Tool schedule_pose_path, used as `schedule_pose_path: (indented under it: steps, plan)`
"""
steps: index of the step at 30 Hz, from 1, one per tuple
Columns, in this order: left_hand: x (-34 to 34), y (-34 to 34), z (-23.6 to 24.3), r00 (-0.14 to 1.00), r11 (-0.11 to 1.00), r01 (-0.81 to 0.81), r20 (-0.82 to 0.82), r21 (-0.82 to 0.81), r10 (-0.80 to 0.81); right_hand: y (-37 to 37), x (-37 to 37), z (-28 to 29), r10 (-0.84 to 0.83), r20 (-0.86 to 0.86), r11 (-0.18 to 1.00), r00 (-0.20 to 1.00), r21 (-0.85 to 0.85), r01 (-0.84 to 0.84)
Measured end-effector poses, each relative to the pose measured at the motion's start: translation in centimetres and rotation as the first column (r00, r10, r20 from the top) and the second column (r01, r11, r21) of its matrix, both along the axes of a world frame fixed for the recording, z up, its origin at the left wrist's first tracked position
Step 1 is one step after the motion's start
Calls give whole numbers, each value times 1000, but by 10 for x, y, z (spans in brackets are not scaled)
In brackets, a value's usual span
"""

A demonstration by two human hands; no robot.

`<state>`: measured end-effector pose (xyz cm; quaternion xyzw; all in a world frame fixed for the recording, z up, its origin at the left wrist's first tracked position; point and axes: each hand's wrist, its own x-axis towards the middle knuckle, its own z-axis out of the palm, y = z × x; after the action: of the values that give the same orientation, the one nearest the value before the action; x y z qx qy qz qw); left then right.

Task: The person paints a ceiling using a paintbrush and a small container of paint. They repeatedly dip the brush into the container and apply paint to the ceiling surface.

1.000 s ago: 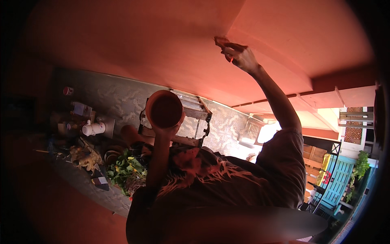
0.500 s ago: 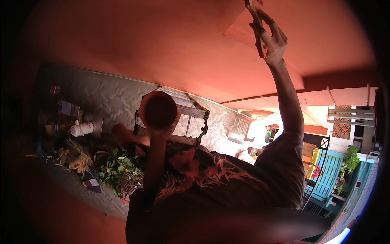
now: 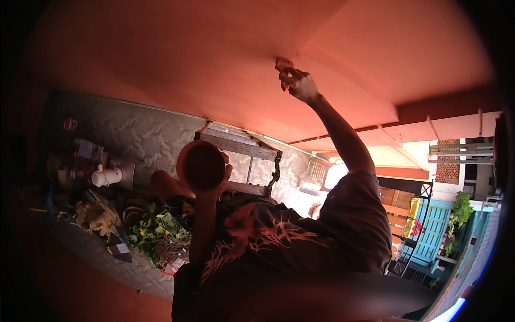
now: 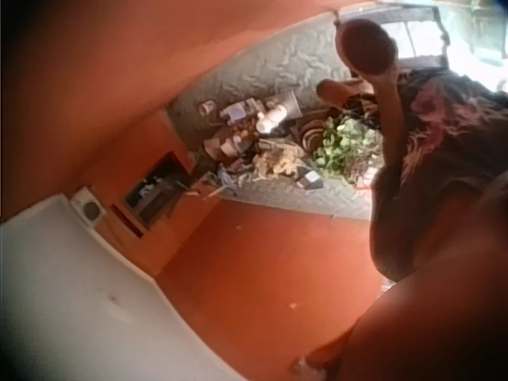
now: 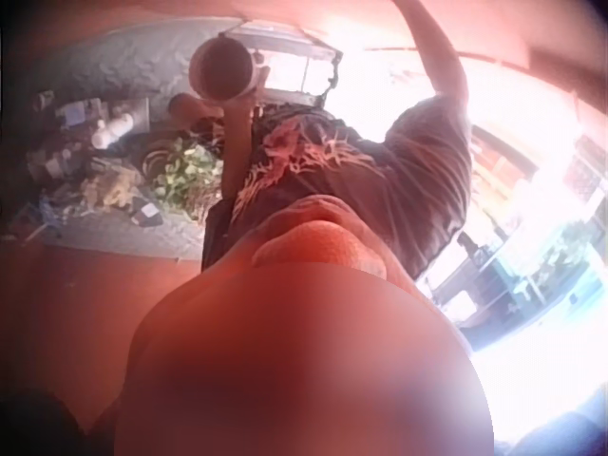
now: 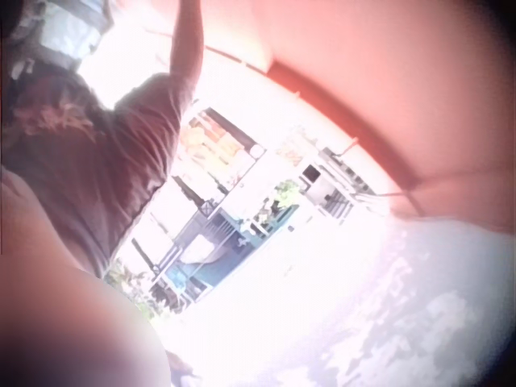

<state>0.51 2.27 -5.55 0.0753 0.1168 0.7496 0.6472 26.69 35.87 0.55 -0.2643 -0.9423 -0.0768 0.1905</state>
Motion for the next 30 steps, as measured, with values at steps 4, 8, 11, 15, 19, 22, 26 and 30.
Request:
schedule_pose_path:
  steps: [4,8,11,15,19,22,26,30]
  plan:
    - [0,2,0,984,1000,16,178,-5,-15,15,-10,110,-10,-215,980,976,193,53]
    - [-1,2,9,945,995,101,314,-5,-94,16,-15,198,71,-359,826,931,544,146]
    - [8,-8,-11,954,999,36,298,-35,-24,10,-24,203,117,-385,710,915,677,195]
    - [-4,-15,-22,941,974,-120,-335,-193,50,5,-27,128,2,-289,796,957,581,173]
    - [-19,-18,-23,999,996,-33,-20,-86,31,-1,-31,12,-80,-97,910,992,399,113]
    - [-37,-12,-30,897,978,167,393,121,-202,-11,-29,-40,4,63,998,998,64,-8]
    - [-35,-6,15,884,975,79,438,206,-164,7,-46,2,-12,-103,997,995,80,20]
    - [-35,-13,20,885,985,77,444,152,-138,22,-63,128,32,-328,936,944,341,87]
